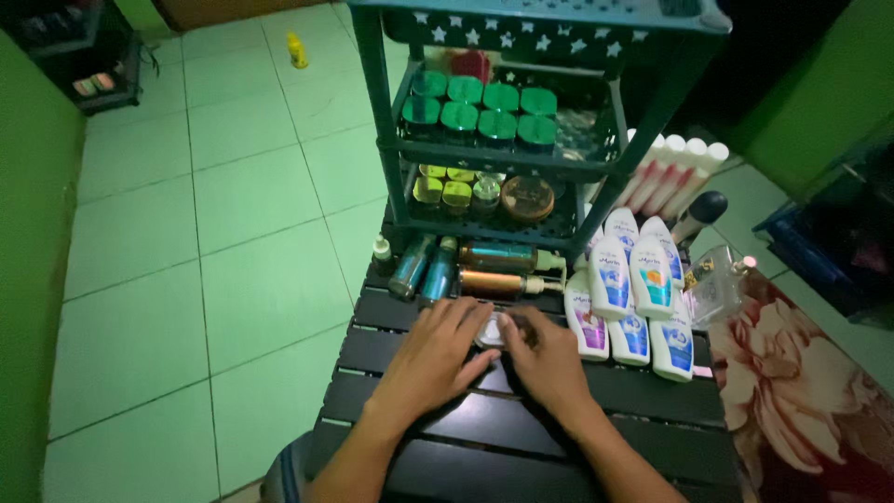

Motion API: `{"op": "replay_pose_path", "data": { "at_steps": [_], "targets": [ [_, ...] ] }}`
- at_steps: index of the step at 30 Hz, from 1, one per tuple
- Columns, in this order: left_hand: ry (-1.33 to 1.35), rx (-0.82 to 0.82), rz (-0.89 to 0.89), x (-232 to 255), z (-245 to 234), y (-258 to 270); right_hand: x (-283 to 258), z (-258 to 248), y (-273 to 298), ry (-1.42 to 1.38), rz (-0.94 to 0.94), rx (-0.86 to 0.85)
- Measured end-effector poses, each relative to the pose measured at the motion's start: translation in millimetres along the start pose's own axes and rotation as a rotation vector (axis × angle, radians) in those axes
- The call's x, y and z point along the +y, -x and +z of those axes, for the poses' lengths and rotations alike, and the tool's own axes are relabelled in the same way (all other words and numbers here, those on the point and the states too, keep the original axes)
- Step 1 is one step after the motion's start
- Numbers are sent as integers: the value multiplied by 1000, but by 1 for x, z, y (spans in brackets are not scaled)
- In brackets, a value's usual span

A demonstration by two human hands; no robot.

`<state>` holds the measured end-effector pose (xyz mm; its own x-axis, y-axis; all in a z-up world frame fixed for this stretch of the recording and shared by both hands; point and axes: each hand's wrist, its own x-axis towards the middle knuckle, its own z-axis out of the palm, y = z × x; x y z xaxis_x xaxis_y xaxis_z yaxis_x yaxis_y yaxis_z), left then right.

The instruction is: The person organizes cosmetic items on a small table. They repeatedly take bottles and jars from a green plastic rack, place them on the table, and then return them to the rack, arranging them in rows.

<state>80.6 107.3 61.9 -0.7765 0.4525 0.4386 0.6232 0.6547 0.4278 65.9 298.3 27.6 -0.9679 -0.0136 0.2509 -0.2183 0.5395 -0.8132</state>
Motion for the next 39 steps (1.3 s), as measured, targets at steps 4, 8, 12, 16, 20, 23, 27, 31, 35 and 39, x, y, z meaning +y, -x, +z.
{"op": "replay_pose_path", "data": {
  "at_steps": [4,8,12,16,20,23,27,31,35,39],
  "targets": [
    [-23,6,6,0,-1,3,-4,0,3,15,60,-24],
    [-44,9,32,-1,1,3,-2,1,2,13,37,-10],
    [-54,5,40,-2,3,2,0,3,2,-1,36,0],
    [-60,51,38,-2,1,3,-3,2,3,8,-59,83],
    [-110,148,56,-1,0,2,-9,1,4,60,-94,160],
    [-123,165,45,-1,0,3,-10,1,6,36,-135,174],
    [-146,179,52,1,0,4,-8,1,6,61,-196,178],
    [-138,160,44,1,0,4,-8,0,7,91,-180,181],
    [-148,150,57,1,0,4,-10,-1,8,122,-220,198],
    [-148,149,53,1,0,5,-11,-2,8,157,-196,162]
  ]
}}
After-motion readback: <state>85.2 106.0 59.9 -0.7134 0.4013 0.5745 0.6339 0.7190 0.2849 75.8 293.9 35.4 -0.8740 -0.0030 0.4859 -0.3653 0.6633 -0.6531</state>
